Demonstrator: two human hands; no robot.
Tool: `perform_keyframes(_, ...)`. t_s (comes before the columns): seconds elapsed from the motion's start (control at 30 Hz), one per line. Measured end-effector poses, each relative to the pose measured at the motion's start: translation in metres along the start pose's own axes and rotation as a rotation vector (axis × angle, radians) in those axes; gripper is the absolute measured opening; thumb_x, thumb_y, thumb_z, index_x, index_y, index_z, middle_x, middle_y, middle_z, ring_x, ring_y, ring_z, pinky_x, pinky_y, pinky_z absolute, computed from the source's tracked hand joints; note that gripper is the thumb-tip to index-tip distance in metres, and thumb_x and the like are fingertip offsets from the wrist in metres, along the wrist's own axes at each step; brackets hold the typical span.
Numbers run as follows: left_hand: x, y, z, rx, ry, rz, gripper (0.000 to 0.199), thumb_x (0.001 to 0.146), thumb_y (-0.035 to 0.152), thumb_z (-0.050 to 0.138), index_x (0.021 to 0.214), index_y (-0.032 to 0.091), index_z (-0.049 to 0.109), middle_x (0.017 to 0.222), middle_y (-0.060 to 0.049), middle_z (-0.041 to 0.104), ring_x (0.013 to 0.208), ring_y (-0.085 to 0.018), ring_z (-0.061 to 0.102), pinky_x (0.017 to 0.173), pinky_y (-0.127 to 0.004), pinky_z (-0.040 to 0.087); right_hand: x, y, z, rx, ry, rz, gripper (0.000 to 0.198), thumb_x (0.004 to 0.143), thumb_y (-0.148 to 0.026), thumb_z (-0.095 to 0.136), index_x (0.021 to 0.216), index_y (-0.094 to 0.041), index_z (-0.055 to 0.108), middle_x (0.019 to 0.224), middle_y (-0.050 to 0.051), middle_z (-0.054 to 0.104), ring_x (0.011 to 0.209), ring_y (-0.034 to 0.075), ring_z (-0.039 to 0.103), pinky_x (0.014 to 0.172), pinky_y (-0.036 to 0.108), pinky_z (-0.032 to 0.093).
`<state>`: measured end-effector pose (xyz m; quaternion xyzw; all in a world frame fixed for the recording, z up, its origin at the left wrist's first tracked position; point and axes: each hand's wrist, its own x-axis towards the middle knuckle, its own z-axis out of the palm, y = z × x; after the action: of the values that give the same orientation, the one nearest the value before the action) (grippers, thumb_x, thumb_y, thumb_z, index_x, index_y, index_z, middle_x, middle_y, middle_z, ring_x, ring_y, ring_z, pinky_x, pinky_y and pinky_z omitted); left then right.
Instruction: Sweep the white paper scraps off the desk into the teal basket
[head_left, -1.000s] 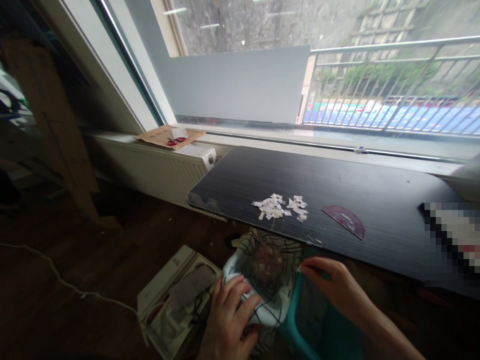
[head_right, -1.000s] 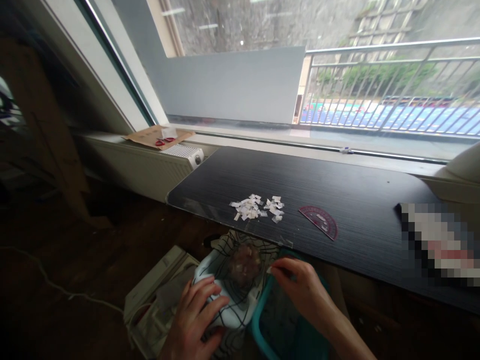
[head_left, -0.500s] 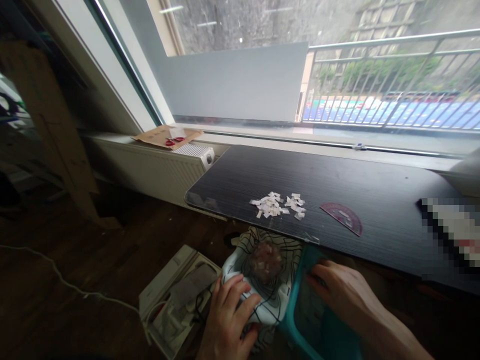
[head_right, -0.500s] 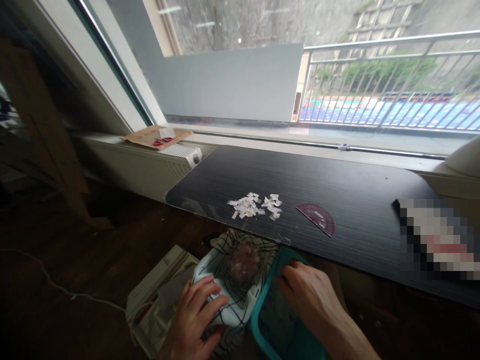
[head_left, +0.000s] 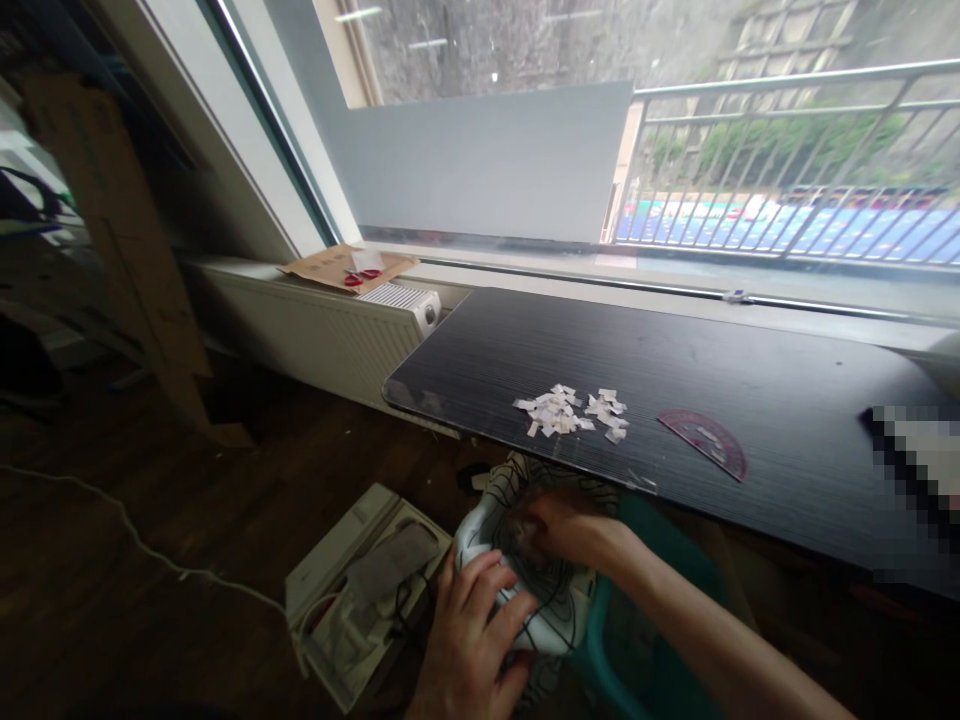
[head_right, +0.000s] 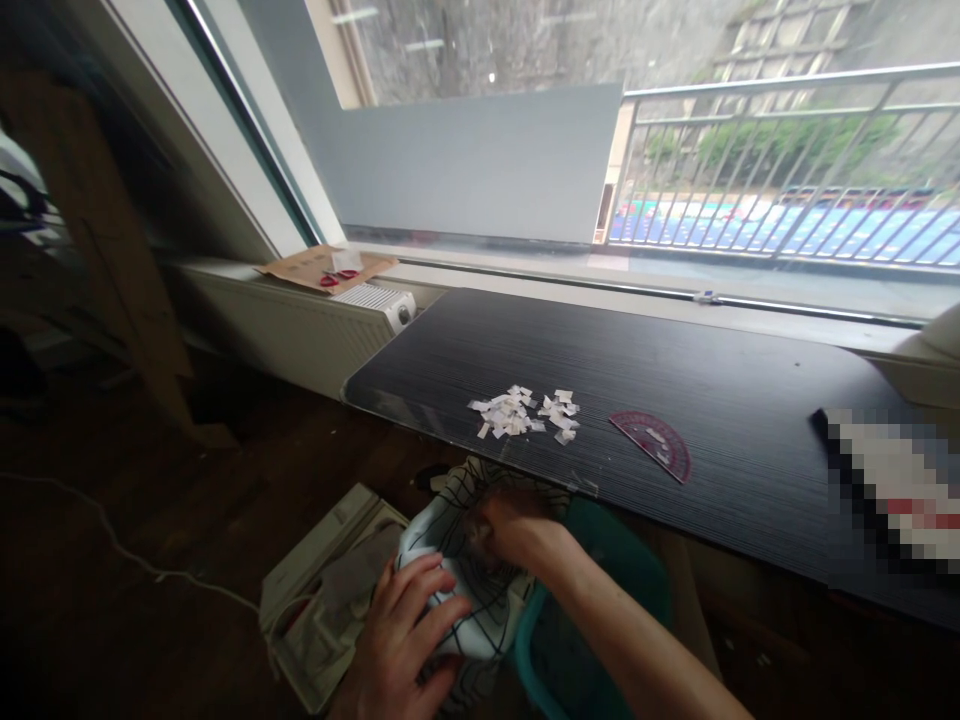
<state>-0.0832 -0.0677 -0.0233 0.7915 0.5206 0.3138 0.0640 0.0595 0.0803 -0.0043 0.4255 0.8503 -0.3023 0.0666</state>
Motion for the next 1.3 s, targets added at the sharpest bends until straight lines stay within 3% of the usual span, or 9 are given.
perform_keyframes(0.1, 0.0, 0.002, 0.0, 0.004, -0.009, -0.003, 0.04, 0.07, 0.005, 0.048, 0.105, 0.023, 0.058, 0.109, -0.007, 0.055, 0.116, -0.032, 0.043, 0.102, -0.057, 0.026, 0.002, -0.001, 0.004, -0.01, 0.016, -0.011, 0.023, 0.071, -0.017, 0.059, 0.088, -0.016, 0.074, 0.095, 0.013, 0.072, 0.087, 0.026, 0.065, 0.072, 0.03, 0.045)
perform_keyframes(0.2, -0.001, 0.003, 0.0, 0.006, -0.02, -0.009, 0.039, 0.07, 0.006, 0.048, 0.104, 0.023, 0.058, 0.109, -0.007, 0.055, 0.116, -0.032, 0.043, 0.101, -0.058, 0.026, -0.001, 0.003, 0.005, 0.016, 0.043, -0.035, 0.019, 0.073, -0.014, 0.055, 0.077, -0.014, 0.074, 0.087, 0.012, 0.072, 0.08, 0.022, 0.064, 0.069, 0.027, 0.044)
perform_keyframes(0.3, -0.002, 0.002, 0.0, 0.004, -0.019, 0.001, 0.038, 0.07, 0.006, 0.048, 0.104, 0.022, 0.058, 0.109, -0.008, 0.055, 0.116, -0.032, 0.043, 0.101, -0.059, 0.026, -0.009, 0.012, 0.002, 0.073, 0.077, -0.103, 0.02, 0.077, -0.016, 0.052, 0.079, -0.015, 0.072, 0.09, 0.007, 0.071, 0.078, 0.016, 0.061, 0.066, 0.022, 0.042)
perform_keyframes(0.43, -0.001, 0.0, 0.002, 0.022, -0.022, 0.011, 0.038, 0.07, 0.006, 0.048, 0.104, 0.021, 0.057, 0.109, -0.009, 0.054, 0.116, -0.033, 0.043, 0.1, -0.059, 0.027, -0.025, 0.023, -0.002, 0.393, 0.119, -0.167, 0.024, 0.083, -0.021, 0.047, 0.08, -0.014, 0.07, 0.073, 0.001, 0.066, 0.064, 0.011, 0.054, 0.055, 0.019, 0.038)
perform_keyframes(0.6, 0.001, -0.001, 0.003, 0.041, -0.012, 0.021, 0.038, 0.071, 0.007, 0.049, 0.104, 0.022, 0.058, 0.109, -0.009, 0.055, 0.116, -0.033, 0.043, 0.1, -0.058, 0.029, -0.037, 0.026, -0.006, 0.776, 0.074, -0.057, 0.023, 0.082, -0.027, 0.052, 0.075, -0.011, 0.067, 0.055, -0.002, 0.057, 0.047, 0.007, 0.042, 0.044, 0.018, 0.03)
perform_keyframes(0.87, 0.001, 0.0, 0.002, 0.017, 0.01, 0.0, 0.035, 0.071, 0.007, 0.048, 0.101, 0.022, 0.059, 0.106, -0.008, 0.056, 0.113, -0.032, 0.045, 0.099, -0.058, 0.031, -0.041, 0.022, -0.011, 1.062, -0.004, -0.023, 0.024, 0.075, -0.037, 0.061, 0.074, -0.014, 0.06, 0.06, -0.001, 0.061, 0.049, 0.009, 0.052, 0.048, 0.02, 0.041)
perform_keyframes(1.0, 0.002, 0.001, 0.003, 0.004, 0.03, -0.005, 0.033, 0.073, 0.008, 0.048, 0.101, 0.022, 0.059, 0.106, -0.008, 0.056, 0.113, -0.032, 0.045, 0.098, -0.059, 0.031, -0.039, 0.023, -0.006, 0.993, 0.068, -0.016, 0.019, 0.074, -0.03, 0.058, 0.075, -0.013, 0.064, 0.058, -0.002, 0.056, 0.05, 0.008, 0.048, 0.049, 0.02, 0.039)
perform_keyframes(1.2, 0.001, 0.0, 0.003, 0.006, 0.019, 0.002, 0.034, 0.073, 0.006, 0.048, 0.101, 0.022, 0.058, 0.107, -0.008, 0.056, 0.114, -0.032, 0.044, 0.097, -0.058, 0.032, -0.042, 0.025, -0.008, 0.541, 0.23, -0.049, 0.024, 0.078, -0.025, 0.052, 0.074, -0.012, 0.072, 0.062, 0.0, 0.06, 0.058, 0.01, 0.048, 0.052, 0.021, 0.033)
perform_keyframes(1.3, 0.001, 0.0, 0.004, -0.005, 0.028, -0.002, 0.033, 0.073, 0.007, 0.048, 0.101, 0.022, 0.058, 0.106, -0.008, 0.055, 0.113, -0.032, 0.044, 0.097, -0.058, 0.031, -0.045, 0.022, -0.012, 0.409, 0.226, -0.073, 0.025, 0.079, -0.022, 0.05, 0.077, -0.013, 0.073, 0.066, 0.0, 0.064, 0.06, 0.011, 0.051, 0.054, 0.022, 0.032)
